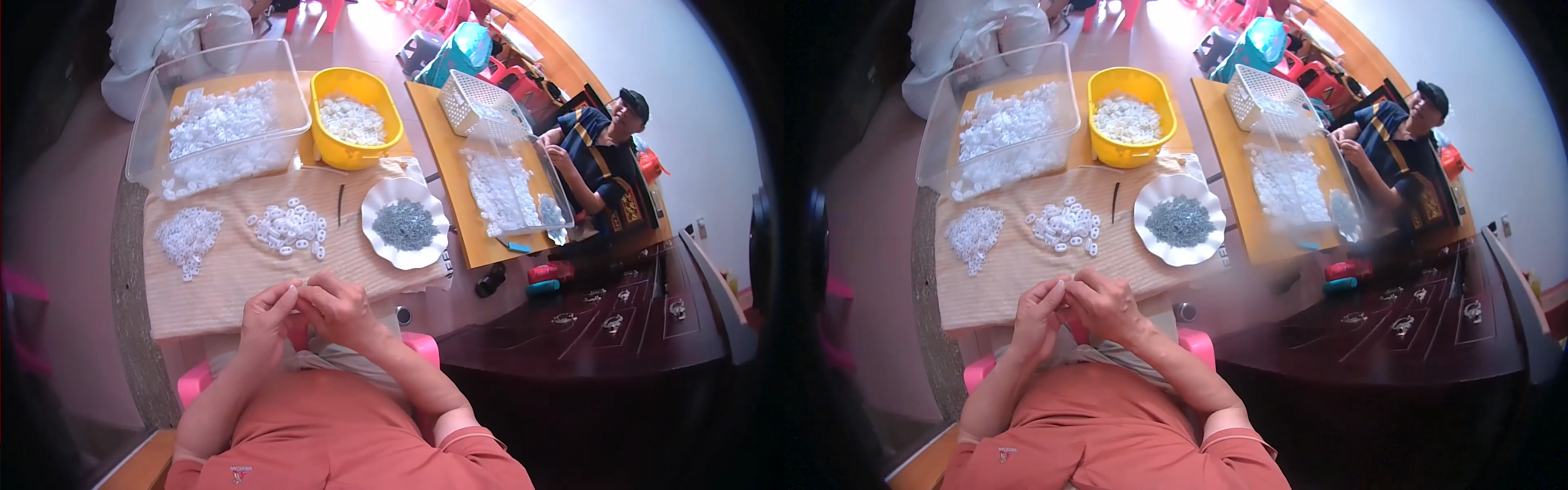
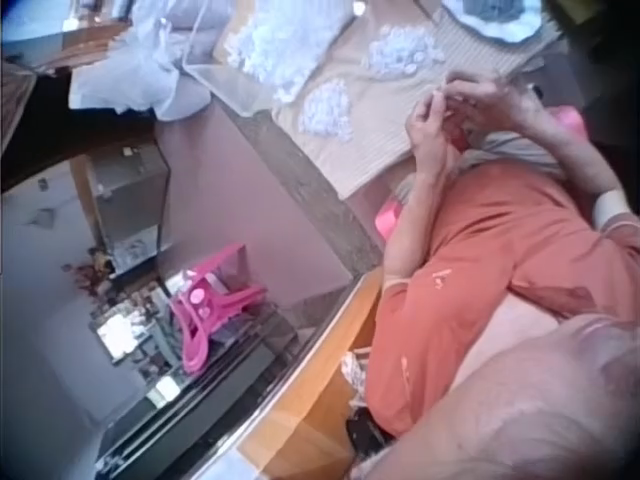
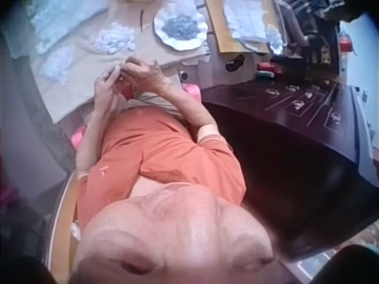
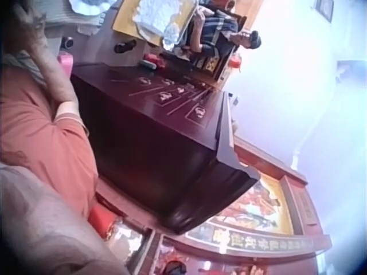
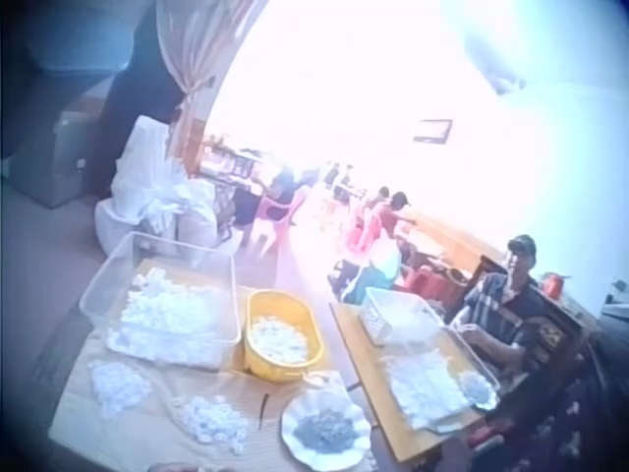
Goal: Manually assembling small white plastic components on a table.
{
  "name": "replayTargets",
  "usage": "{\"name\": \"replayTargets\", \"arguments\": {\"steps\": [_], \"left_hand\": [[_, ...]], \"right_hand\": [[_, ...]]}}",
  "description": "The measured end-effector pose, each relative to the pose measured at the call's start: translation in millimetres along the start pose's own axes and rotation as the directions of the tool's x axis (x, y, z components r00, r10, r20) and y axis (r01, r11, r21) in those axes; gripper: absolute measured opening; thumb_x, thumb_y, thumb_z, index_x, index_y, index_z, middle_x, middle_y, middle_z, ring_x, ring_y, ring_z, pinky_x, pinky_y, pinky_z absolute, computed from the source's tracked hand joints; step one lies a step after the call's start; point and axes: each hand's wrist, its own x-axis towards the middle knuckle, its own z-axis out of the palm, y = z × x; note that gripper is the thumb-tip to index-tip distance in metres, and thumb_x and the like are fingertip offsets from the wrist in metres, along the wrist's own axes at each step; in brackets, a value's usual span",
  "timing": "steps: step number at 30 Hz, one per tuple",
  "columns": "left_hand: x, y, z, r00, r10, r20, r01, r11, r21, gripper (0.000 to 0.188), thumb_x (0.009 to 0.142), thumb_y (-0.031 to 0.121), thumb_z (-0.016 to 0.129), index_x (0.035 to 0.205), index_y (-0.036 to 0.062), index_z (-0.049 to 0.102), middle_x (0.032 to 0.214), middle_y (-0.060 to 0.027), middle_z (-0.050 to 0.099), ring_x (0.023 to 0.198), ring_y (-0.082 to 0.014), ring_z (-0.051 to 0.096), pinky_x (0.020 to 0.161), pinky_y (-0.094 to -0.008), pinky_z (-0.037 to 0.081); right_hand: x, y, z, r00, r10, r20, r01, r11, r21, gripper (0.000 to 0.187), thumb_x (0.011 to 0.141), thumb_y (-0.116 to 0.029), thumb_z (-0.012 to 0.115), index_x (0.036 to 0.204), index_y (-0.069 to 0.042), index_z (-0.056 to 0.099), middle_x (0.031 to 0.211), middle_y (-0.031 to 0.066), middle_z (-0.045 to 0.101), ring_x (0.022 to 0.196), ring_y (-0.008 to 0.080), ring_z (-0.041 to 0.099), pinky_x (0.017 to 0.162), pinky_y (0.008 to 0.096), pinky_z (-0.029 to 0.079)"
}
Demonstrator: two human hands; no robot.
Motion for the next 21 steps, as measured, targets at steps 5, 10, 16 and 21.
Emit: {"name": "replayTargets", "arguments": {"steps": [5,10,16,21], "left_hand": [[-2.9,-0.5,7.3,1.0,-0.023,0.02,0.023,1.0,-0.003,0.024,0.097,0.016,0.054,0.114,-0.0005,0.06,0.1,-0.0087,0.066,0.088,-0.0143,0.065,0.077,-0.0299,0.056],[-2.6,-1.4,8.0,1.0,0.001,-0.001,-0.001,1.0,-0.007,0.022,0.098,0.017,0.052,0.111,0.0009,0.06,0.097,-0.0086,0.066,0.085,-0.014,0.066,0.074,-0.0298,0.058],[0.3,-3.6,0.8,0.997,0.005,-0.078,-0.009,0.999,-0.043,0.018,0.094,0.012,0.059,0.108,0.0005,0.061,0.088,-0.0046,0.064,0.075,-0.0104,0.062,0.068,-0.0251,0.056],[-3.0,-2.6,2.5,0.996,0.011,-0.091,-0.012,1.0,-0.001,0.019,0.094,0.011,0.06,0.11,0.0002,0.06,0.09,-0.006,0.065,0.077,-0.0104,0.062,0.069,-0.025,0.056]], "right_hand": [[-3.9,-0.2,-8.1,0.989,0.133,0.059,-0.141,0.977,0.161,0.016,0.078,-0.008,0.07,0.093,-0.006,0.065,0.081,0.0095,0.058,0.065,0.0271,0.063,0.055,0.0371,0.049],[-7.9,1.0,-13.1,0.981,0.17,0.099,-0.191,0.942,0.275,0.018,0.08,-0.005,0.071,0.098,-0.003,0.067,0.082,0.0093,0.06,0.062,0.0189,0.061,0.052,0.0296,0.048],[-17.0,4.7,-14.9,0.974,0.212,0.079,-0.226,0.918,0.327,0.013,0.081,-0.002,0.069,0.094,0.0,0.066,0.083,0.0101,0.061,0.067,0.019,0.062,0.056,0.028,0.048],[-22.9,4.0,-22.3,0.947,0.311,0.076,-0.317,0.884,0.342,0.01,0.08,-0.004,0.067,0.09,-0.001,0.065,0.083,0.0135,0.062,0.069,0.0261,0.064,0.059,0.0337,0.05]]}}
